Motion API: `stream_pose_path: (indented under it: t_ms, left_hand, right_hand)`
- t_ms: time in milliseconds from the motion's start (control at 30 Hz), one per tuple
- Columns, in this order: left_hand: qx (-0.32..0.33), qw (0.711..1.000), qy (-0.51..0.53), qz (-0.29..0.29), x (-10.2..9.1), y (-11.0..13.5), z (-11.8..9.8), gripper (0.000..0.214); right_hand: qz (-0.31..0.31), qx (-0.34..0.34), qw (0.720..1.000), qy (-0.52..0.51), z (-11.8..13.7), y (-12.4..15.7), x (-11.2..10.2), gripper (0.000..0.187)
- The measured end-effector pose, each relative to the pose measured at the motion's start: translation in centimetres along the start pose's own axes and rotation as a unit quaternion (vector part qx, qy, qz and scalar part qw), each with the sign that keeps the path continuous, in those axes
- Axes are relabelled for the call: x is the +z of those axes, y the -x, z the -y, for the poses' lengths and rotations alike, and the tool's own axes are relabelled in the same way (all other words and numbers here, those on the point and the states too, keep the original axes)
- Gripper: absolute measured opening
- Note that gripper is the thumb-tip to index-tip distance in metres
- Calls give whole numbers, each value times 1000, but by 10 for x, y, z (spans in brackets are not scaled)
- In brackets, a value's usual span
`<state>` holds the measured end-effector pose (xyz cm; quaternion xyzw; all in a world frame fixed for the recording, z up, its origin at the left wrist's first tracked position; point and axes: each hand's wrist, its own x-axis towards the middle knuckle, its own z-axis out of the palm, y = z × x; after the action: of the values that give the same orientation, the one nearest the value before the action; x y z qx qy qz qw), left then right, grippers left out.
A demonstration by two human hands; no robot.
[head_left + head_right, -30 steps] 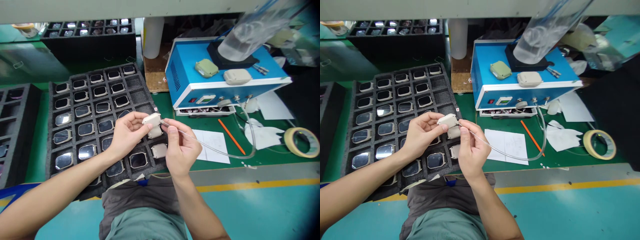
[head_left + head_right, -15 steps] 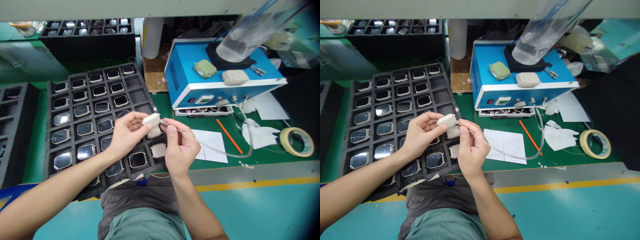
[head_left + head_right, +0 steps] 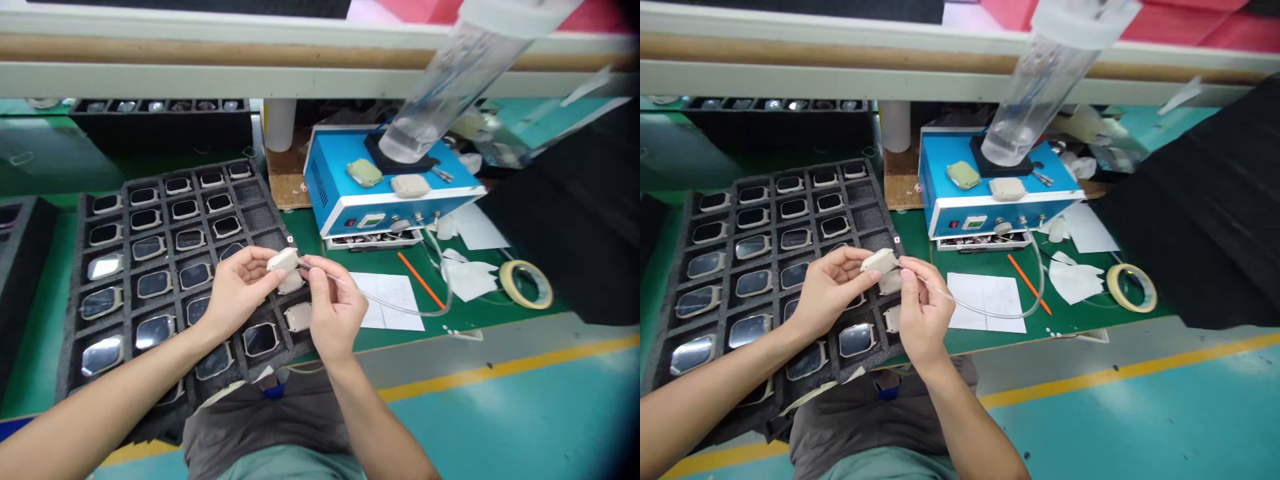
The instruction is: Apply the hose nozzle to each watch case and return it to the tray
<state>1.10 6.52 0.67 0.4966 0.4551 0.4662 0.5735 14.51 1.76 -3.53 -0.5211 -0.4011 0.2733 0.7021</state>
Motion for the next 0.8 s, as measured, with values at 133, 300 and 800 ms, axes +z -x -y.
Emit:
stream_pose_path:
  t_ms: [133, 300, 800]
  left_hand:
    - [-7, 1000, 8, -5, 0, -1, -1, 38]
    - [-13, 1000, 6, -12, -1, -2, -1, 38]
    - [-13, 1000, 7, -6, -2, -3, -1, 40]
  right_hand:
    - [4, 6, 1000, -7, 0, -2, 1, 17]
    - [12, 10, 1000, -11, 0, -2, 2, 18]
    - [13, 19, 1000, -7, -1, -2, 3, 20]
